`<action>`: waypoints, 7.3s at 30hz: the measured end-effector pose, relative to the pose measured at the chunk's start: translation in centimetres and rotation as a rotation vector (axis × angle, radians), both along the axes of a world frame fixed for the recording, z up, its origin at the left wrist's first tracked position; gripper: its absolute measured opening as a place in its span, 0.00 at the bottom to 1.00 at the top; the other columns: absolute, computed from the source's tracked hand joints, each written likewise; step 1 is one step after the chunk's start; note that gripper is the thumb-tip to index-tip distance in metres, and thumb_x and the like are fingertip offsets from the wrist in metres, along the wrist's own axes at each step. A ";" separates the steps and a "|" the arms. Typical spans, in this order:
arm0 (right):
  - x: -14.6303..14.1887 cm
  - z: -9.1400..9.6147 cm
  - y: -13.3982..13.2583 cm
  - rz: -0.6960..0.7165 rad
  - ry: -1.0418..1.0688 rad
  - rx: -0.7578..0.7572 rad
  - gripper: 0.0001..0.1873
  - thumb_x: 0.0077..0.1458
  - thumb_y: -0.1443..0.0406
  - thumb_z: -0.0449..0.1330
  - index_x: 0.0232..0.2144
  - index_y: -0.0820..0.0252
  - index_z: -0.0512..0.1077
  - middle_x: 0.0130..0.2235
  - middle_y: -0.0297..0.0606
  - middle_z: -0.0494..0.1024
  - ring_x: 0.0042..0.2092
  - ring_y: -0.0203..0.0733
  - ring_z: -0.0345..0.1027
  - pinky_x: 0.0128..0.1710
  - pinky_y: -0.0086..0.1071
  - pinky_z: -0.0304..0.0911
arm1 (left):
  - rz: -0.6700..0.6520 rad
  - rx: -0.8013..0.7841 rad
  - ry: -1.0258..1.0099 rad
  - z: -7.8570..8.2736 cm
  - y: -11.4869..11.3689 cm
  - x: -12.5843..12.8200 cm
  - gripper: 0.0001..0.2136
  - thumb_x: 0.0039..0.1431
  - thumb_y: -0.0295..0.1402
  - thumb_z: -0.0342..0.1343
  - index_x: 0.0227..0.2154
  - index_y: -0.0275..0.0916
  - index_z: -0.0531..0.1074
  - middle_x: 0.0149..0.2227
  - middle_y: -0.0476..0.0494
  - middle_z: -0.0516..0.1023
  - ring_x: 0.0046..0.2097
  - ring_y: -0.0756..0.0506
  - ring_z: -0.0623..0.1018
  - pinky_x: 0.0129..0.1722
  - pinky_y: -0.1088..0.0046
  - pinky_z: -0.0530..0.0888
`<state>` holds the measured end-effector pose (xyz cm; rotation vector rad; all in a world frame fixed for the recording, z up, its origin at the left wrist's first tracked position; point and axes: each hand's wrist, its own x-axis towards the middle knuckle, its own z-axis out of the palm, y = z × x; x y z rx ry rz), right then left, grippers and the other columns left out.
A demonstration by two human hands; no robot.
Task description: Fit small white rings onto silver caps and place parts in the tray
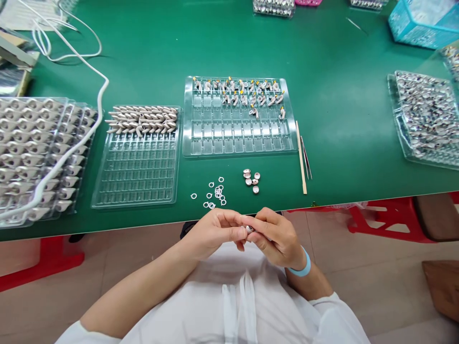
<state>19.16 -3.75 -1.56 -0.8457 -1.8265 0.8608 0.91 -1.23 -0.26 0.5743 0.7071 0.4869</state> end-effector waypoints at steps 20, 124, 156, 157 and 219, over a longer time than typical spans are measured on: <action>-0.3 -0.2 -0.4 -0.117 -0.005 0.062 0.22 0.56 0.72 0.54 0.53 0.59 0.67 0.32 0.38 0.71 0.32 0.35 0.66 0.28 0.29 0.67 | 0.038 0.076 0.159 1.2 0.2 0.2 0.07 0.49 0.30 0.64 0.32 0.34 0.77 0.27 0.47 0.79 0.27 0.51 0.76 0.31 0.74 0.76; -0.4 0.4 0.1 0.038 0.046 0.032 0.15 0.57 0.71 0.54 0.47 0.65 0.69 0.28 0.37 0.71 0.29 0.34 0.65 0.28 0.29 0.66 | 0.027 0.254 0.330 2.2 -0.3 -0.5 0.17 0.43 0.24 0.66 0.40 0.35 0.77 0.31 0.46 0.81 0.31 0.49 0.79 0.34 0.77 0.78; -1.8 -0.3 -1.0 -0.128 0.048 0.047 0.20 0.56 0.73 0.52 0.51 0.62 0.67 0.31 0.39 0.72 0.30 0.37 0.64 0.26 0.30 0.65 | 0.143 0.683 0.431 1.2 -1.0 0.0 0.13 0.50 0.25 0.62 0.40 0.33 0.77 0.31 0.43 0.81 0.31 0.49 0.79 0.31 0.78 0.78; -1.7 -0.3 -0.9 -0.116 0.052 0.045 0.20 0.56 0.73 0.52 0.52 0.62 0.66 0.32 0.40 0.72 0.30 0.36 0.64 0.27 0.30 0.65 | 0.152 0.660 0.422 1.3 -1.0 0.1 0.13 0.49 0.25 0.62 0.40 0.34 0.77 0.31 0.43 0.81 0.31 0.49 0.79 0.31 0.78 0.78; -1.0 0.1 -0.8 -0.141 -0.116 0.207 0.20 0.57 0.72 0.51 0.53 0.64 0.63 0.33 0.40 0.73 0.32 0.37 0.67 0.28 0.31 0.66 | 0.188 0.098 0.210 2.3 -0.8 0.8 0.11 0.44 0.26 0.67 0.33 0.33 0.76 0.28 0.45 0.80 0.31 0.48 0.78 0.35 0.71 0.78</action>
